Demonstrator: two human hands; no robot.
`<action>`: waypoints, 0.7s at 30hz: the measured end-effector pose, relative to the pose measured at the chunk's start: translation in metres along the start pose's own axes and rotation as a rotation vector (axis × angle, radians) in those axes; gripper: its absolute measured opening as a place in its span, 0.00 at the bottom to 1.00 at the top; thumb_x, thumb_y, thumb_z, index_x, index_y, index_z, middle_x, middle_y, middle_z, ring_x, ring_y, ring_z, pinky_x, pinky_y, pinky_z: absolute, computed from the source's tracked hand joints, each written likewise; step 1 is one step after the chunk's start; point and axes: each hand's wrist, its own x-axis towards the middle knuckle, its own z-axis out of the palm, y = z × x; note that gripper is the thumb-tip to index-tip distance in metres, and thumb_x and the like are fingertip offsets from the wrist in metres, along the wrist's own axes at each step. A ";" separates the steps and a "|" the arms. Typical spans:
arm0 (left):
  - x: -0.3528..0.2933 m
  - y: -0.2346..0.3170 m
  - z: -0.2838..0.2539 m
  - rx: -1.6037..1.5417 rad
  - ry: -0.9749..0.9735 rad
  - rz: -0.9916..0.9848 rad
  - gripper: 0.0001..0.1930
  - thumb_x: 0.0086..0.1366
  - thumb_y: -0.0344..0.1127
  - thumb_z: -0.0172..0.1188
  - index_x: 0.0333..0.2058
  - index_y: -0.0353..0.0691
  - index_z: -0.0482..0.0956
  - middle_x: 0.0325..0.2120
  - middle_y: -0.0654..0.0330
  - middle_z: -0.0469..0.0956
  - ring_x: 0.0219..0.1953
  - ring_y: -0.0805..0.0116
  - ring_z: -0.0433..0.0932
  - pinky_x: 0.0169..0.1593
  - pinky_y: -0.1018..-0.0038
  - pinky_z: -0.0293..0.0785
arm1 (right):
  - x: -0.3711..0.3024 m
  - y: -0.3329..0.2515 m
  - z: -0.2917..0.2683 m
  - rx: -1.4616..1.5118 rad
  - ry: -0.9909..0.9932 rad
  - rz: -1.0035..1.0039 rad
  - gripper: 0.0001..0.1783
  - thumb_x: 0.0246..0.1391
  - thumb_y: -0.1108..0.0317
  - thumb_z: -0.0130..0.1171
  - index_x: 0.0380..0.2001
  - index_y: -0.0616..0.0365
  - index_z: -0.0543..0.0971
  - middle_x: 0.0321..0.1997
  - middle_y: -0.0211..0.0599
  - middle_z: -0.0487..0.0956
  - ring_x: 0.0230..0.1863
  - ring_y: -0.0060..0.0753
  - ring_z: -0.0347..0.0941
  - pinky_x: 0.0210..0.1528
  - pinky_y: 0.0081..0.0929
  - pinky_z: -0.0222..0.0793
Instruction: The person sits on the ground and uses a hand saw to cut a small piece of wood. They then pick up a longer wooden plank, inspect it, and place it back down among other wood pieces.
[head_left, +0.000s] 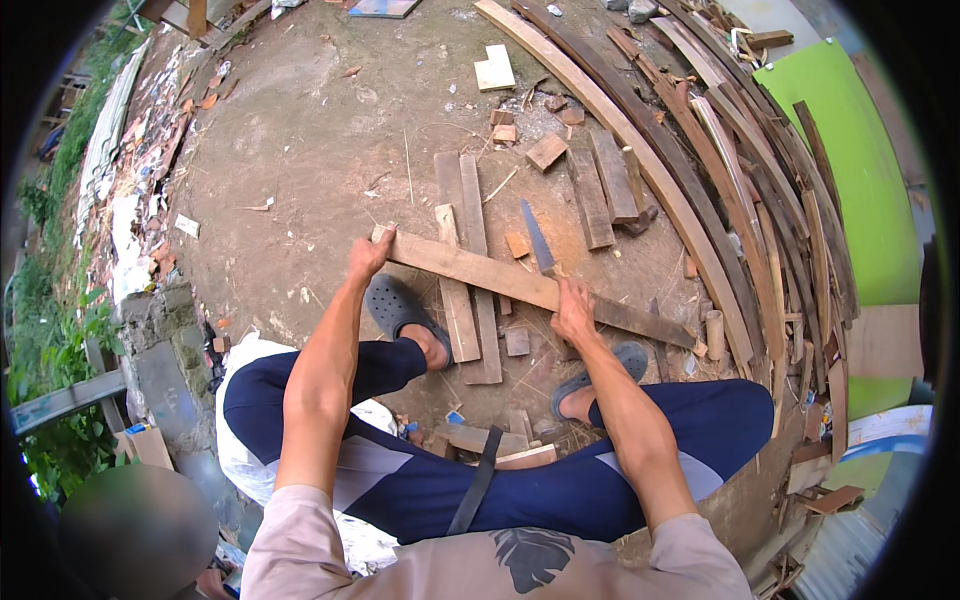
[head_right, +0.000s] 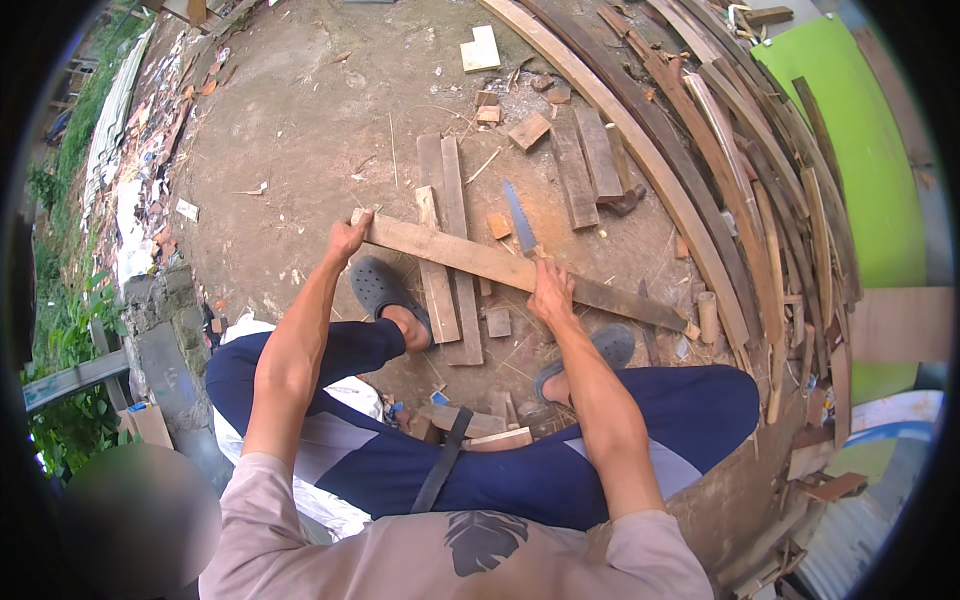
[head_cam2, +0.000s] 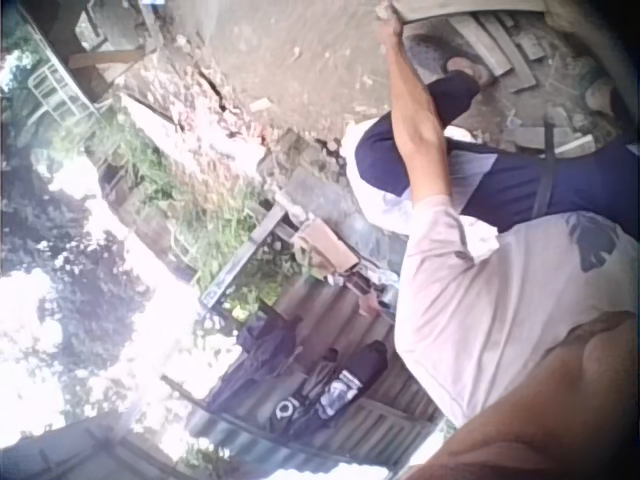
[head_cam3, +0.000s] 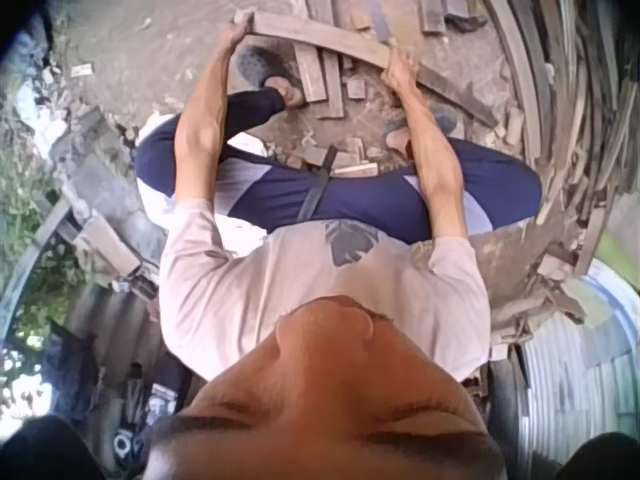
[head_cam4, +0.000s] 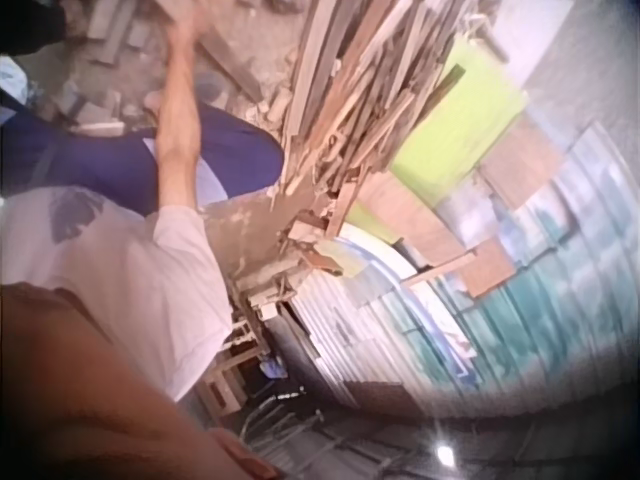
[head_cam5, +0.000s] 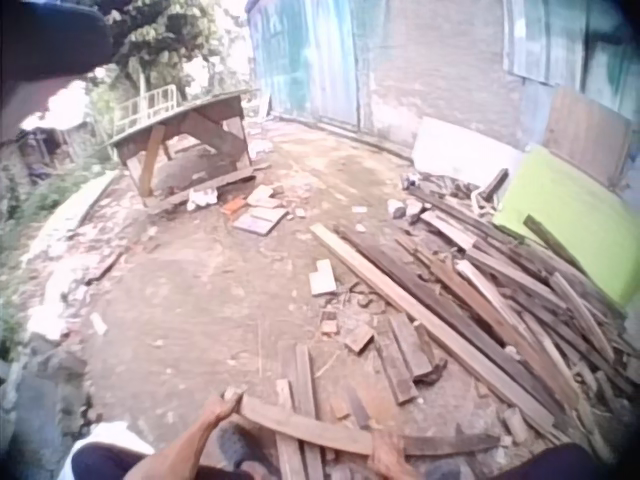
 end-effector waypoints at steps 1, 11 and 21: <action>0.000 0.000 -0.001 0.022 -0.006 -0.018 0.43 0.59 0.66 0.59 0.52 0.23 0.78 0.48 0.33 0.79 0.55 0.42 0.79 0.58 0.60 0.72 | 0.000 -0.001 0.000 0.001 0.020 -0.009 0.47 0.39 0.77 0.66 0.66 0.52 0.62 0.67 0.44 0.65 0.70 0.57 0.56 0.67 0.63 0.56; 0.004 0.015 -0.008 0.206 0.042 -0.026 0.48 0.53 0.72 0.61 0.37 0.16 0.82 0.37 0.28 0.81 0.45 0.38 0.83 0.48 0.55 0.77 | -0.001 -0.004 -0.007 0.050 0.007 -0.084 0.46 0.39 0.78 0.65 0.66 0.52 0.62 0.65 0.45 0.66 0.70 0.58 0.56 0.65 0.65 0.56; 0.003 0.023 -0.004 0.316 0.081 -0.097 0.52 0.50 0.76 0.60 0.38 0.16 0.81 0.39 0.30 0.81 0.47 0.39 0.83 0.49 0.55 0.77 | 0.010 -0.007 -0.014 -0.164 -0.080 -0.068 0.42 0.43 0.76 0.66 0.63 0.52 0.64 0.63 0.43 0.69 0.68 0.49 0.63 0.64 0.63 0.58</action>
